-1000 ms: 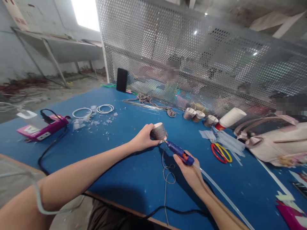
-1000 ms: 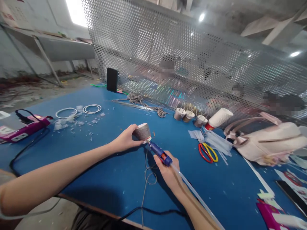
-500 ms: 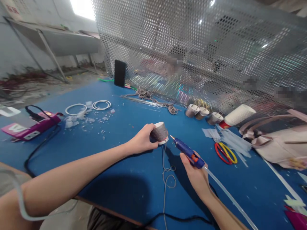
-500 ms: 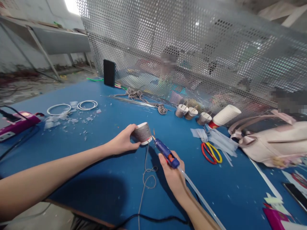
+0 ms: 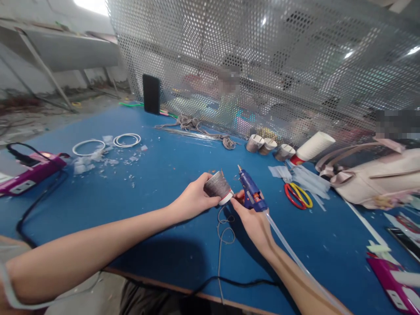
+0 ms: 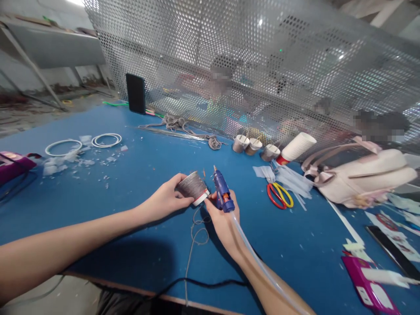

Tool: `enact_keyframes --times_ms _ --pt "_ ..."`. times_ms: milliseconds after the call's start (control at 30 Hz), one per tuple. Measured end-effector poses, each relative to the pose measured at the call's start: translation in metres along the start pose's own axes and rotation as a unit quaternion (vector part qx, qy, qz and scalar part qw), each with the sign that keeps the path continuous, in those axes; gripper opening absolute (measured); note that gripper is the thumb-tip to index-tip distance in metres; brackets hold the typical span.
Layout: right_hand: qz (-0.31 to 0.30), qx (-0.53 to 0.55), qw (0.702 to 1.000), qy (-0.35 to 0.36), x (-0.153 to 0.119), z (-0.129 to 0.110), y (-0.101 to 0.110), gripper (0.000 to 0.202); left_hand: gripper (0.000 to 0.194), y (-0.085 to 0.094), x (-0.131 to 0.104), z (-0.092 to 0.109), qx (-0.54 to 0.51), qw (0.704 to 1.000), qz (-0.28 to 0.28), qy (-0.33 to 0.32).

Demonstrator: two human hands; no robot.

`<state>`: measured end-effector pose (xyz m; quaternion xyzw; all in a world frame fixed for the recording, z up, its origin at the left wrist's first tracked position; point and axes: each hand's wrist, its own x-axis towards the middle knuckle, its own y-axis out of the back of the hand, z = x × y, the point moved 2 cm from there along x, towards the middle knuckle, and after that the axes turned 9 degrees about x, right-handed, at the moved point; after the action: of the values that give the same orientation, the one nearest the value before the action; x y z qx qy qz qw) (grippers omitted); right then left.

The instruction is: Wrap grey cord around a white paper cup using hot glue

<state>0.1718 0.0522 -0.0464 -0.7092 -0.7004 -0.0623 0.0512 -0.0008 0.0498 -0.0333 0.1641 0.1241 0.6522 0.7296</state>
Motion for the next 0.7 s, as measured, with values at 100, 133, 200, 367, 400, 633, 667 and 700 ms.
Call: enact_keyframes --times_ms 100,133,200,367,400,633,667,700 --pt "0.008 -0.008 1.000 -0.006 0.001 -0.002 0.002 0.027 0.039 -0.002 -0.002 0.001 0.017 1.000 -0.019 -0.001" --pt "0.008 -0.010 1.000 -0.009 0.002 -0.002 0.002 0.026 0.041 -0.002 -0.003 0.002 0.027 0.999 -0.023 -0.003" --pt "0.007 -0.016 1.000 -0.014 0.002 -0.003 0.003 0.026 0.044 -0.001 -0.004 0.003 0.049 0.998 -0.025 -0.008" --pt "0.000 -0.021 1.000 -0.002 -0.001 -0.011 0.005 0.023 0.043 0.003 -0.003 0.006 0.093 0.995 -0.021 -0.020" --pt "-0.002 -0.025 1.000 0.003 -0.002 -0.012 0.005 0.023 0.043 0.003 -0.002 0.006 0.097 0.995 -0.023 -0.023" --pt "-0.044 -0.041 0.998 0.028 -0.011 -0.018 0.007 0.019 0.047 0.003 -0.002 0.006 0.138 0.989 -0.020 -0.052" --pt "-0.051 -0.042 0.997 0.032 -0.012 -0.019 0.008 0.018 0.048 0.003 -0.003 0.005 0.142 0.988 -0.015 -0.060" --pt "-0.056 -0.041 0.997 0.035 -0.014 -0.019 0.008 0.018 0.050 0.003 -0.003 0.005 0.146 0.987 -0.010 -0.066"
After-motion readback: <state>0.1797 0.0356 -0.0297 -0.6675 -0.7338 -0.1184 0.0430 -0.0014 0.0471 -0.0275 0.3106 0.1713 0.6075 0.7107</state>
